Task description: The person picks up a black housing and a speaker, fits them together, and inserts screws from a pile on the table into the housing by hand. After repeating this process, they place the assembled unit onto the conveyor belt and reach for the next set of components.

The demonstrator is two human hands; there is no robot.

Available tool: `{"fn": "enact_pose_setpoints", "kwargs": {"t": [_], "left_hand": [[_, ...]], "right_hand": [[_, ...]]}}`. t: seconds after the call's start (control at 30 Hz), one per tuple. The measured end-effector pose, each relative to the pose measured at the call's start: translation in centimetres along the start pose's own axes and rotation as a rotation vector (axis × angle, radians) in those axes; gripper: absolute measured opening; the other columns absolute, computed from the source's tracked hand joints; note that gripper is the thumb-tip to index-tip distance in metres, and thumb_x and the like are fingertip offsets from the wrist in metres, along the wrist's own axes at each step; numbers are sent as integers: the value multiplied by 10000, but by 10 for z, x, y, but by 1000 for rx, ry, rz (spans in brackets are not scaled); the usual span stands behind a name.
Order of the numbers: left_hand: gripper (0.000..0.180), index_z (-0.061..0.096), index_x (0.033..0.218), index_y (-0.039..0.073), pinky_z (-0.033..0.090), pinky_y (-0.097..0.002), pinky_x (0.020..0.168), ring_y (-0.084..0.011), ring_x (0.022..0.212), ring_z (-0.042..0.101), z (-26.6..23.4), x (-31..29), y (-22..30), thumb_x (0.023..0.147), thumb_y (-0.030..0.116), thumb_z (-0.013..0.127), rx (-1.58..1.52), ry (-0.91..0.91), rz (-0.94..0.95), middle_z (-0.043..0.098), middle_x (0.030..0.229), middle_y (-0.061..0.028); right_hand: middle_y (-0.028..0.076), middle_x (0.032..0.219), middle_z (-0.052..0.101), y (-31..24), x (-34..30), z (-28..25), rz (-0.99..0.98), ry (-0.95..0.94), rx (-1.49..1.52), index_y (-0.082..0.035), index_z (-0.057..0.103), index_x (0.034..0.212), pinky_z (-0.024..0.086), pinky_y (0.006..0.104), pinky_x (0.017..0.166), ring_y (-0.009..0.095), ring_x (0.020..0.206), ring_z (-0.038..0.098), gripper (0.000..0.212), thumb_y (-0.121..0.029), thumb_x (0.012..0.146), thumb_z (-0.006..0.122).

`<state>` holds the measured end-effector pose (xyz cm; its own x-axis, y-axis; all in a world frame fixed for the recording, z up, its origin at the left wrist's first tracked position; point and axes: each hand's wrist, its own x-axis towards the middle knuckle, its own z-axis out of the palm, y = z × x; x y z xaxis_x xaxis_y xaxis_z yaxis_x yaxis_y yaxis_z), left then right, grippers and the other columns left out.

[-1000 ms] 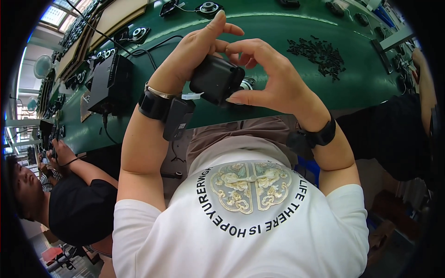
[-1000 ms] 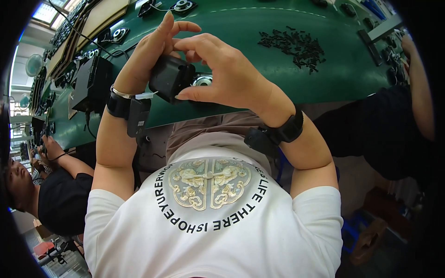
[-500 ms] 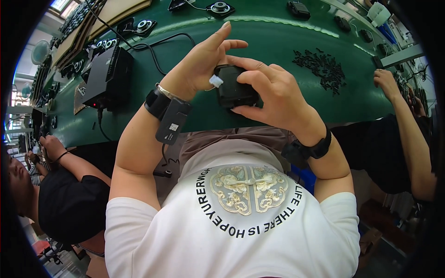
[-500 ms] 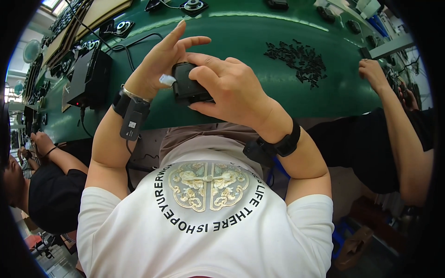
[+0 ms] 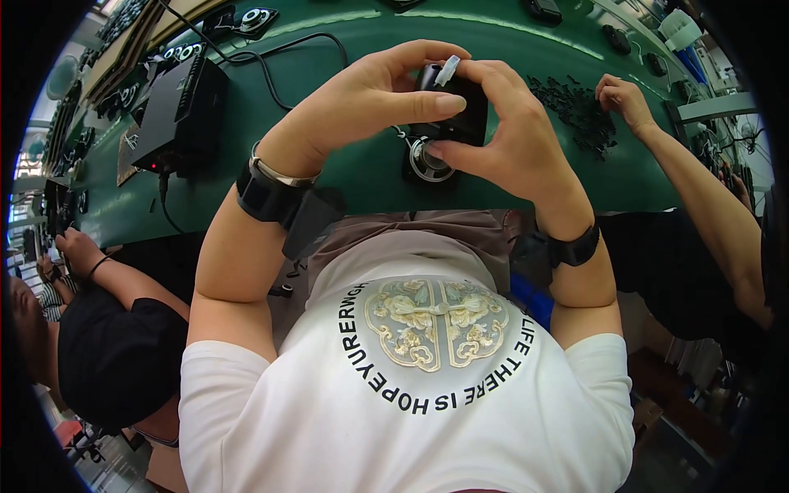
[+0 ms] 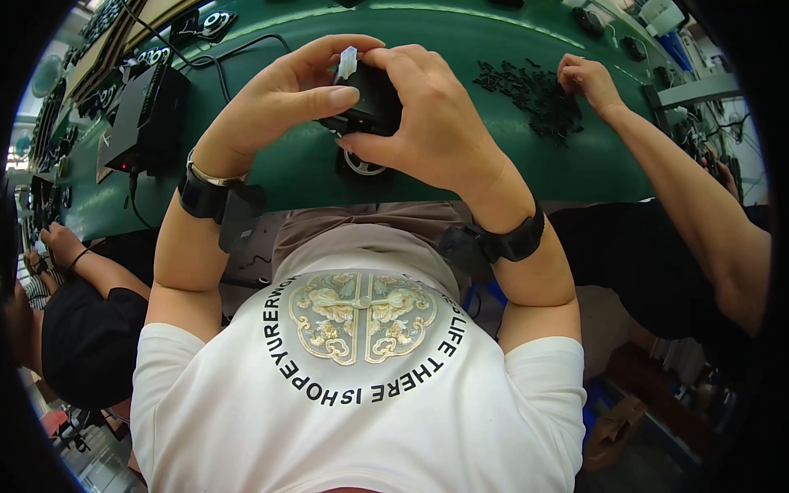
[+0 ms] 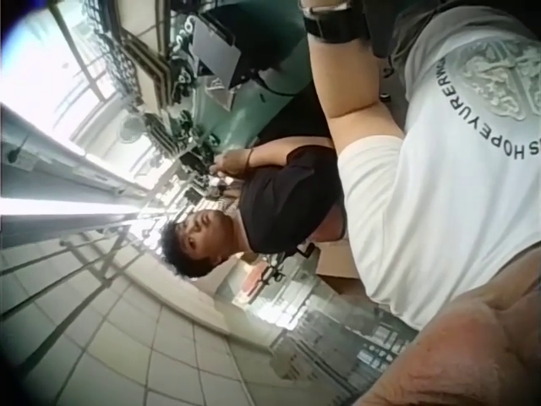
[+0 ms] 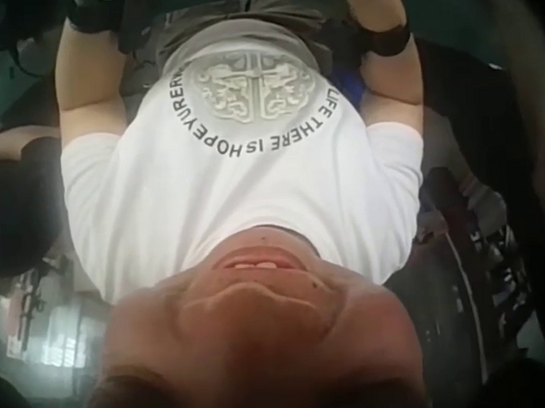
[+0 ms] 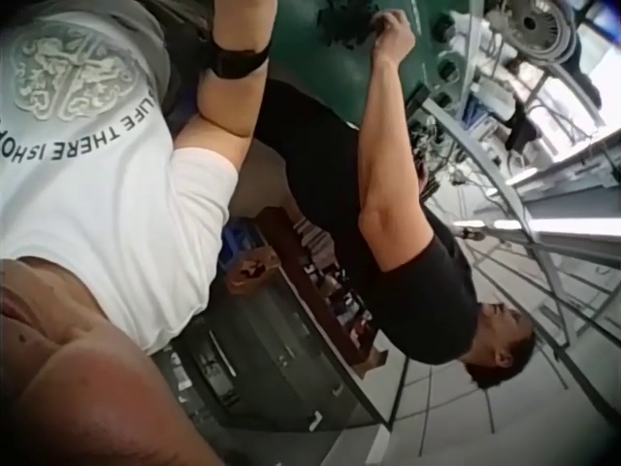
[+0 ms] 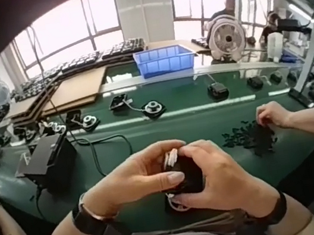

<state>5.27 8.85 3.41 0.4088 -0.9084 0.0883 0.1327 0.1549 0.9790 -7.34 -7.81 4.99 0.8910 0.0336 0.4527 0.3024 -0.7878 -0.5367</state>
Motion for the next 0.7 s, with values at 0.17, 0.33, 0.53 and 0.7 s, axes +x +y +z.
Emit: {"fn": "enact_pose_setpoints", "kwargs": {"t": [0.17, 0.33, 0.53, 0.7], "left_hand": [[344, 643, 1186, 25, 524, -290, 850, -149, 1000, 631, -7, 3, 0, 872, 132, 733, 716, 154, 287, 646, 1124, -44], [153, 637, 943, -3, 421, -229, 652, -61, 750, 499, -19, 29, -17, 969, 147, 642, 387, -53, 1123, 609, 853, -2], [225, 689, 1059, 36, 493, -279, 752, -165, 826, 618, 5, 0, -28, 917, 210, 681, 337, 95, 584, 680, 934, -56], [224, 711, 1056, 81, 517, -333, 748, -249, 810, 644, -1, -9, -35, 881, 220, 698, 777, 46, 354, 678, 899, -93]], "right_hand": [[145, 1149, 605, 0, -5, 2, 15, -38, -2, 7, 573, 1234, 471, 366, 940, 310, 1082, 589, 692, -214, 651, 871], [155, 1184, 592, 7, -24, 20, 37, -43, -17, 13, 580, 1230, 478, 382, 931, 319, 1089, 575, 698, -239, 654, 883], [173, 1220, 575, 14, -51, 36, 90, -11, -38, 12, 587, 1234, 481, 408, 938, 339, 1113, 554, 724, -257, 637, 897], [175, 1213, 577, 14, -51, 36, 95, -13, -42, 8, 585, 1250, 482, 410, 938, 338, 1111, 555, 740, -250, 632, 900]]}}
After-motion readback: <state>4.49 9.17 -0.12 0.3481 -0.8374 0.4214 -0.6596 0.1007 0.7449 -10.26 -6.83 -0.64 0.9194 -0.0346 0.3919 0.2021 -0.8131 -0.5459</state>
